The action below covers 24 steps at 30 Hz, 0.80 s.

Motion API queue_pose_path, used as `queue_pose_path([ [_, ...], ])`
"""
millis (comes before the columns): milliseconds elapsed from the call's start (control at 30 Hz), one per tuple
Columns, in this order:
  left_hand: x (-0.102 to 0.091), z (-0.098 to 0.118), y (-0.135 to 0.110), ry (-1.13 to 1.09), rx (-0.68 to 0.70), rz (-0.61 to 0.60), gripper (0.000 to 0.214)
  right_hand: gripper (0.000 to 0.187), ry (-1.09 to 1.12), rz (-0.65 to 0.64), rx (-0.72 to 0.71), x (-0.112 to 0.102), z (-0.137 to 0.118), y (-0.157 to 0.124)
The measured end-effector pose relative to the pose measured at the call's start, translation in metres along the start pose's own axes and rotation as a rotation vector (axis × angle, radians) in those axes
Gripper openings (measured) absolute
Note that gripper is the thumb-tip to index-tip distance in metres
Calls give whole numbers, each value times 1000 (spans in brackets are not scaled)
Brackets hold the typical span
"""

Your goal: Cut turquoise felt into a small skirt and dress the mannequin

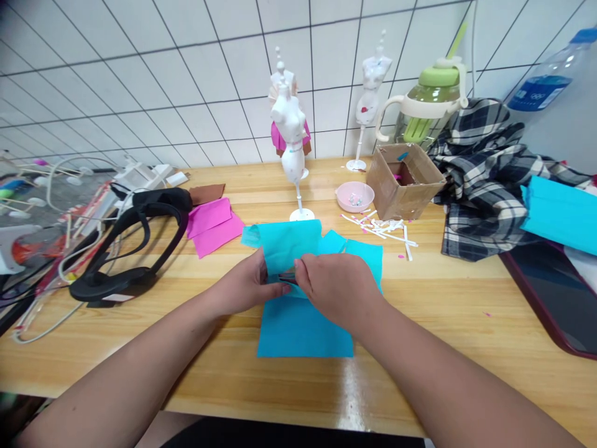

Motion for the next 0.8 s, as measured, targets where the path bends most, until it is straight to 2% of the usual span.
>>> queue_pose_path([
  [133, 0, -1, -1, 5, -38, -5, 54, 48, -39, 1, 2, 1, -1, -1],
  [300, 4, 3, 1, -59, 29, -46, 54, 48, -84, -29, 8, 3, -3, -1],
  [400, 5, 6, 1, -95, 57, -58, 43, 50, -64, -58, 22, 4, -2, -1],
  [500, 3, 5, 2, -71, 8, -21, 32, 50, -6, -62, 0, 6, -3, 1],
  [667, 0, 2, 3, -80, -50, -31, 32, 51, 52, -51, -43, 8, -4, 4],
  [800, -4, -2, 0, 53, -121, 6, 32, 52, 82, -80, -87, 8, -7, 5],
])
Point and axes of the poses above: each hand's wrist, its own y-axis towards the middle knuckle, its own x-axis out of the palm, z = x × y, the point moved 6 cm from there along y, towards the middle knuckle, and after that the axes turned 13 degrees about -z, right-handed, at the moved point
